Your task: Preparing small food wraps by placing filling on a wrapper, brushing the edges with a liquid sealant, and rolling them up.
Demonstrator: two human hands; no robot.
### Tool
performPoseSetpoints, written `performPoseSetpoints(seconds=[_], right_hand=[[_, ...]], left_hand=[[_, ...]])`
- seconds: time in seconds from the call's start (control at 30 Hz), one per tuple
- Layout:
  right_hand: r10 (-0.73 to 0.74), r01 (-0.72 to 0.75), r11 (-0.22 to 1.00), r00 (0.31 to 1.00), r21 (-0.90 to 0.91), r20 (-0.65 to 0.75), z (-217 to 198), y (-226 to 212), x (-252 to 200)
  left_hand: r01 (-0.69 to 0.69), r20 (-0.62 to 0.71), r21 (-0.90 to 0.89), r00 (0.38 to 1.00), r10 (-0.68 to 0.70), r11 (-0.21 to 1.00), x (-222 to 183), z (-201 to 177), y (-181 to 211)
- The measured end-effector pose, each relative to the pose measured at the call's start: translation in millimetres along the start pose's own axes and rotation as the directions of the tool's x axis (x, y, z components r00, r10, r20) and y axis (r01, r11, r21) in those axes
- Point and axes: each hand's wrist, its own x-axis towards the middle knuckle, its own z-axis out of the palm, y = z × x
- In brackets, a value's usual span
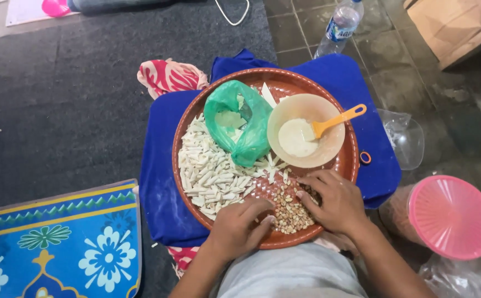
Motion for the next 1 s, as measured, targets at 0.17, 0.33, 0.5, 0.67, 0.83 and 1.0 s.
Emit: performPoseSetpoints(seconds=[0.17,0.33,0.5,0.67,0.83,1.0], right_hand=[[-0.011,0.011,0.999,1.000,-0.031,-0.003,1,-1,0],[-0.036,0.038,0.998,0.998,-0.055,0.049,-1,2,0],[-0.123,0.125,0.992,0.989,-0.018,0.079,-4,2,2],[-0.093,0.092,0.996,0.991,0.006,0.097,2,8,1],[-0.116,0.113,0.991,0.992,0.066,0.050,-2,8,0],[-0.131,0.129,0.990,0.991,0.063,0.025,-7,1,3]], left_hand=[[-0.008,0.081,0.070,0.997,0.002,0.998,-6,4,-7],[0.069,0.116,0.120,0.990,-0.083,0.990,-11,13,-12],[0.153,0.151,0.066,0.975,-0.161,0.986,-16,17,-7],[0.118,0.186,0.112,0.973,-0.138,0.987,-20,20,-14],[0.113,0.258,0.067,0.958,-0.127,0.991,-13,10,-11],[-0.012,0.358,0.088,0.933,-0.021,0.996,13,-27,-20]])
